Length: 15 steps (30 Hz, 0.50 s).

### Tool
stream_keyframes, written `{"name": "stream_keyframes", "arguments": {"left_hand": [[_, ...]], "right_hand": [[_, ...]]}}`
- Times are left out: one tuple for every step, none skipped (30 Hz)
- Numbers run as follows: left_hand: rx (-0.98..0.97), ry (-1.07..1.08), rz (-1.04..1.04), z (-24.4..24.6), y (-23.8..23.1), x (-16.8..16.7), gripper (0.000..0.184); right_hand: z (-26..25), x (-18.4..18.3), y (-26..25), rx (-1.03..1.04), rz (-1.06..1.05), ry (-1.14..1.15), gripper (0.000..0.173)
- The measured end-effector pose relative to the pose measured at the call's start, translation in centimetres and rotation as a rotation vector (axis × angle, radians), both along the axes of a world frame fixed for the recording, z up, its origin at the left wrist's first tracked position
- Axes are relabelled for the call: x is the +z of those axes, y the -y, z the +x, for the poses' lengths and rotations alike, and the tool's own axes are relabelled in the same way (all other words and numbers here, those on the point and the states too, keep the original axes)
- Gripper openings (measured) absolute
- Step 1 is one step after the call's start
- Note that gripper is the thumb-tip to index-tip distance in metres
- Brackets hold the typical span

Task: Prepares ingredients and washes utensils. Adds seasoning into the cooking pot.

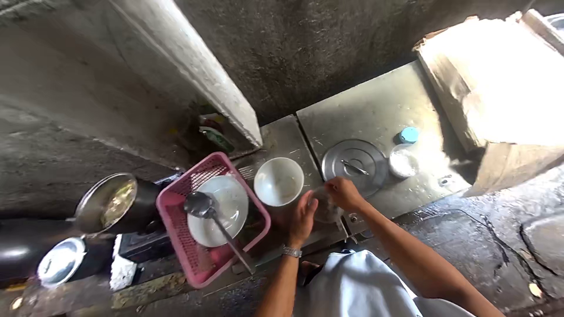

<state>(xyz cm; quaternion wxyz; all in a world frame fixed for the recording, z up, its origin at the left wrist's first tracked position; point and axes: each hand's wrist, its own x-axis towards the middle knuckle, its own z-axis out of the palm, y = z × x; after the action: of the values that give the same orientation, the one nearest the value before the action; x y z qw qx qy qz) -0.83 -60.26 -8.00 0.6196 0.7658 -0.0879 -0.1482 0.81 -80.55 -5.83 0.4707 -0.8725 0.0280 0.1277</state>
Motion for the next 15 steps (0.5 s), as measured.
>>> {"name": "stream_keyframes", "arguments": {"left_hand": [[0.009, 0.001, -0.003, 0.1, 0.2, 0.0, 0.057], [0.019, 0.006, -0.003, 0.2, 0.3, 0.0, 0.055], [0.024, 0.005, -0.013, 0.3, 0.3, 0.1, 0.053], [0.025, -0.001, -0.023, 0.3, 0.1, 0.0, 0.051], [0.023, -0.006, -0.038, 0.4, 0.0, 0.0, 0.049], [0.019, -0.008, -0.048, 0.5, 0.0, 0.1, 0.048], [0.012, -0.011, -0.048, 0.4, 0.0, 0.1, 0.047], [0.001, -0.018, -0.045, 0.4, 0.0, 0.2, 0.048], [-0.009, -0.018, -0.038, 0.3, 0.0, 0.1, 0.049], [-0.017, -0.014, -0.036, 0.3, 0.0, 0.1, 0.05], [-0.021, -0.007, -0.039, 0.2, -0.2, 0.0, 0.051], [-0.022, 0.001, -0.04, 0.2, -0.3, 0.0, 0.051], [-0.023, 0.006, -0.035, 0.1, -0.4, 0.1, 0.052], [-0.031, -0.002, -0.027, 0.0, -0.5, 0.2, 0.053], [-0.039, -0.014, -0.021, -0.1, -0.5, 0.3, 0.054]], "right_hand": [[0.1, 0.4, -0.3, 0.017, -0.001, -0.016, 0.025], [0.2, 0.6, -0.7, 0.031, 0.0, -0.03, 0.026], [0.1, 0.5, -1.0, 0.04, 0.001, -0.031, 0.027], [0.1, 0.2, -1.4, 0.031, 0.003, -0.023, 0.028], [0.0, -0.1, -1.6, 0.014, 0.008, -0.008, 0.028], [-0.1, -0.3, -1.7, -0.008, 0.016, 0.004, 0.028], [-0.2, -0.3, -1.8, -0.037, 0.028, 0.013, 0.027], [-0.4, -0.4, -2.0, -0.069, 0.038, 0.02, 0.026], [-0.5, -0.3, -2.3, -0.1, 0.049, 0.024, 0.026], [-0.7, -0.1, -2.6, -0.127, 0.061, 0.027, 0.025], [-0.9, 0.1, -3.0, -0.149, 0.07, 0.034, 0.024], [-1.1, 0.2, -3.3, -0.167, 0.076, 0.045, 0.023], [-1.2, 0.3, -3.5, -0.179, 0.078, 0.056, 0.022], [-1.5, 0.2, -3.7, -0.193, 0.082, 0.061, 0.022], [-1.7, 0.0, -3.8, -0.212, 0.089, 0.063, 0.022]]}}
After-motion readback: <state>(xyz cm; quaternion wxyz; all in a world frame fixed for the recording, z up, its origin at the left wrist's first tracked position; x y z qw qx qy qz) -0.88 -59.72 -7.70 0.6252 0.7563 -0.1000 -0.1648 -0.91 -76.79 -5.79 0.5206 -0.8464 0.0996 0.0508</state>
